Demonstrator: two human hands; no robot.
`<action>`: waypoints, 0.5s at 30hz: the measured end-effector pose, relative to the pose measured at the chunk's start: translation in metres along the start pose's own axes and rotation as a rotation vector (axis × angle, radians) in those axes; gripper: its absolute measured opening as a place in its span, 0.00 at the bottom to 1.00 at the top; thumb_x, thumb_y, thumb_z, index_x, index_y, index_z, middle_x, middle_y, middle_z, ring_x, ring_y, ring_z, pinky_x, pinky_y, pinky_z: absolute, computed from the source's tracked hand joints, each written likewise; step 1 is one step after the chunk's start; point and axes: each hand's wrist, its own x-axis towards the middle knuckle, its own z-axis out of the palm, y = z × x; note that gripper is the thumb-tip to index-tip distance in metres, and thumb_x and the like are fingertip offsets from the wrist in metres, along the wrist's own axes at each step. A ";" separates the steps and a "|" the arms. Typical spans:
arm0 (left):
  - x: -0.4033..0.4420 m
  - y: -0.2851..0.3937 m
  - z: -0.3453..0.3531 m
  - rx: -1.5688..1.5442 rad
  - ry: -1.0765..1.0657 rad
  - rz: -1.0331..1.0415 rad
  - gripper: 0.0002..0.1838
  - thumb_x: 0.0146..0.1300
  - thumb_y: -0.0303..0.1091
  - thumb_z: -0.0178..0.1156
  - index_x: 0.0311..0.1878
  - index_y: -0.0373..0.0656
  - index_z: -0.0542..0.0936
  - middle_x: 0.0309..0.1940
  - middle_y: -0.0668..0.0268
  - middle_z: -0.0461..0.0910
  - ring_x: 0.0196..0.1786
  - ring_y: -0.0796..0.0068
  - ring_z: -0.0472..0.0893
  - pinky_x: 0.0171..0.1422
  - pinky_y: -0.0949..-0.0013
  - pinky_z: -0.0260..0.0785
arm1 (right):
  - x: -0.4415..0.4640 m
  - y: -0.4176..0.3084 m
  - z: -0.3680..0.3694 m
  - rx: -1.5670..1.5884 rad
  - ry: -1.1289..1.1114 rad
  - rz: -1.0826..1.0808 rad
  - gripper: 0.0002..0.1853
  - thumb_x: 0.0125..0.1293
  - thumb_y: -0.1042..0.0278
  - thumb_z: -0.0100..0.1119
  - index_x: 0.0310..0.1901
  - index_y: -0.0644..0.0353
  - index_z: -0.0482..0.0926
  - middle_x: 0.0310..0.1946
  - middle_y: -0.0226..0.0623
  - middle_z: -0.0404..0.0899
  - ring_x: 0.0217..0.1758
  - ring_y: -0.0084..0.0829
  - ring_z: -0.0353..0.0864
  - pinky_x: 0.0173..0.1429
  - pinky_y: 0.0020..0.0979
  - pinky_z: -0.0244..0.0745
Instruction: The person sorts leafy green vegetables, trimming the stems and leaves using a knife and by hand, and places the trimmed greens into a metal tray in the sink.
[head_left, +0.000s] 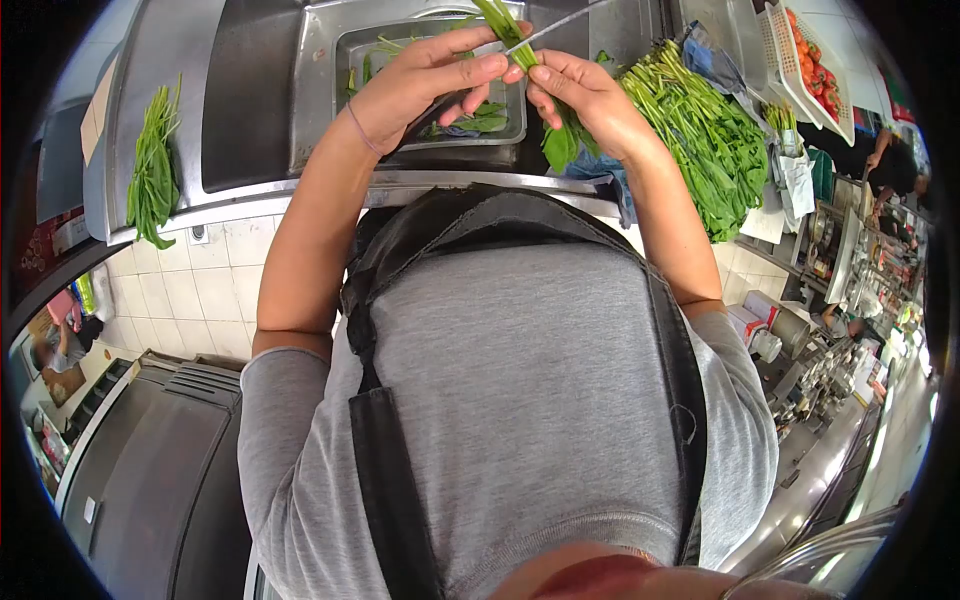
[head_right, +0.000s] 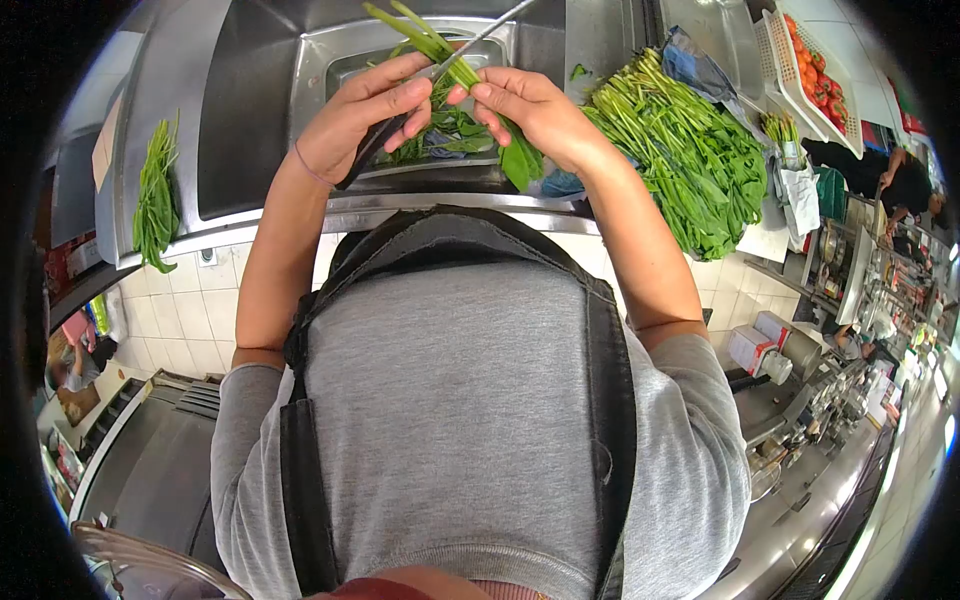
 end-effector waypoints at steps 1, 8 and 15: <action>0.000 0.000 0.000 0.048 0.022 -0.001 0.29 0.69 0.48 0.61 0.68 0.43 0.73 0.39 0.73 0.80 0.30 0.87 0.71 0.27 0.82 0.61 | 0.001 0.000 0.001 0.024 0.006 0.009 0.14 0.77 0.62 0.48 0.48 0.64 0.80 0.26 0.23 0.68 0.26 0.16 0.64 0.32 0.20 0.61; 0.015 -0.061 -0.018 0.795 0.392 0.186 0.27 0.68 0.47 0.63 0.65 0.43 0.76 0.23 0.72 0.73 0.27 0.88 0.69 0.28 0.82 0.59 | 0.013 0.016 -0.010 0.103 -0.036 0.141 0.14 0.78 0.59 0.48 0.43 0.61 0.77 0.21 0.20 0.63 0.22 0.15 0.59 0.28 0.20 0.55; 0.015 -0.096 -0.066 -0.398 0.265 -0.517 0.23 0.70 0.60 0.55 0.46 0.48 0.69 0.21 0.67 0.74 0.18 0.82 0.69 0.21 0.77 0.63 | 0.003 0.017 -0.014 0.067 0.033 0.168 0.16 0.78 0.58 0.47 0.47 0.63 0.78 0.24 0.25 0.68 0.25 0.19 0.66 0.33 0.22 0.62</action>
